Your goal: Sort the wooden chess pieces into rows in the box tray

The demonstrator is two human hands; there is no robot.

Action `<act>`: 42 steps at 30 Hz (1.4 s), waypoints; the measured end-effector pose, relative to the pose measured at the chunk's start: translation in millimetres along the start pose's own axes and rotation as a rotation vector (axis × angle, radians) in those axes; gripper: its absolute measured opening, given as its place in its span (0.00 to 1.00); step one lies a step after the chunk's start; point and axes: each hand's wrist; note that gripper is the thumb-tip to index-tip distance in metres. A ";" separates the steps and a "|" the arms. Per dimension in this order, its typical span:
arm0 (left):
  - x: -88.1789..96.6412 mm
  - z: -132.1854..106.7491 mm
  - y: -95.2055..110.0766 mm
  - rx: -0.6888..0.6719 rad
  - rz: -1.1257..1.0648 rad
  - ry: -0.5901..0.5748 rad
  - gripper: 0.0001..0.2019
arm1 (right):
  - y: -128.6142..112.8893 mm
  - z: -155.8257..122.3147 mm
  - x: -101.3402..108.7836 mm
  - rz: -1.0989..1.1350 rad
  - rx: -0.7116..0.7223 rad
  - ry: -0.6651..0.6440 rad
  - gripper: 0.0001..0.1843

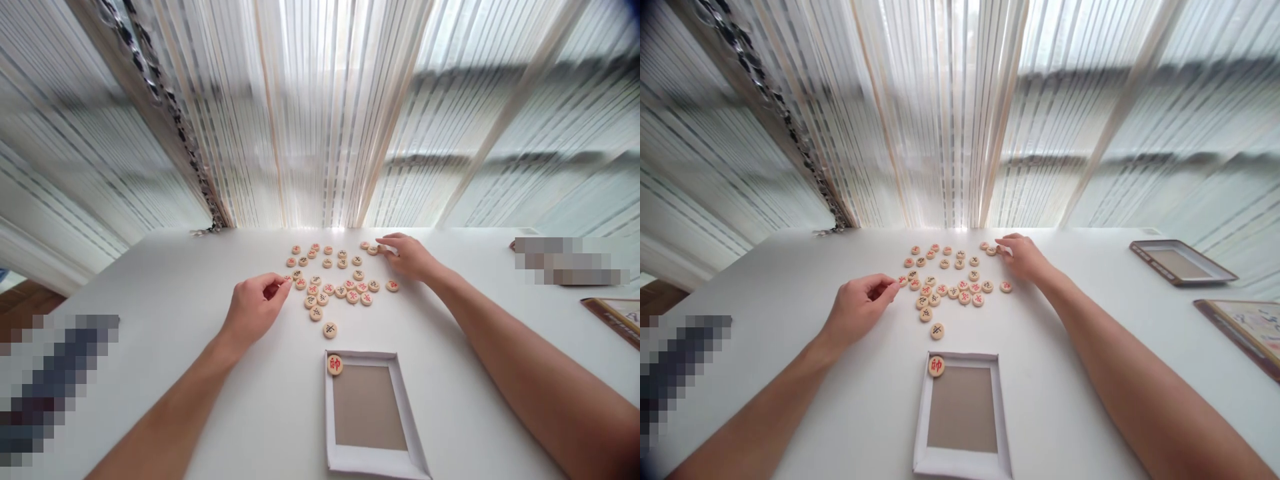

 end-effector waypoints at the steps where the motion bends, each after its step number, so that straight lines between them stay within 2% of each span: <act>1: 1.3 1.4 -2.4 0.012 0.005 0.011 0.15 | 1.5 0.6 -2.1 -0.016 0.021 -0.004 0.21; 6: 3.2 5.6 -10.5 0.061 0.013 0.064 0.14 | 9.0 -0.4 -0.4 -0.115 0.069 -0.011 0.20; 11: 0.1 6.3 -11.8 0.069 0.022 0.051 0.14 | 4.9 -8.5 7.4 -0.239 0.098 -0.048 0.19; 14: -2.4 6.1 -11.9 0.068 0.030 0.038 0.15 | 0.3 -11.9 10.4 -0.282 0.079 -0.074 0.19; 16: -3.6 5.9 -12.4 0.067 0.032 0.029 0.15 | -0.4 -11.9 12.2 -0.285 0.045 -0.086 0.15; 18: -4.2 5.5 -13.2 0.067 0.032 0.024 0.15 | 1.3 -10.2 14.4 -0.267 0.006 -0.101 0.13; 22: -3.8 4.0 -13.4 0.065 0.030 0.022 0.15 | 6.7 -6.3 19.6 -0.198 -0.069 -0.132 0.15; 25: -4.1 2.8 -12.1 0.055 0.032 0.016 0.16 | 5.7 -6.3 21.3 -0.135 -0.102 -0.143 0.12; 34: -9.7 4.4 -7.4 0.054 0.035 0.000 0.16 | -18.4 -16.1 20.9 0.068 -0.040 -0.217 0.14; 38: -10.8 15.2 -4.3 0.043 0.084 0.009 0.14 | -24.5 -18.5 26.7 0.116 -0.010 -0.240 0.14; 42: -12.5 41.5 -4.6 -0.005 0.187 -0.027 0.14 | -26.1 -18.8 30.7 0.135 0.008 -0.214 0.15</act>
Point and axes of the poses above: each hand's wrist, its own z-axis towards the middle knuckle, its own x-axis out of the back of the hand, y = z × x, and after that the axes turned 9 degrees about -x, right-handed
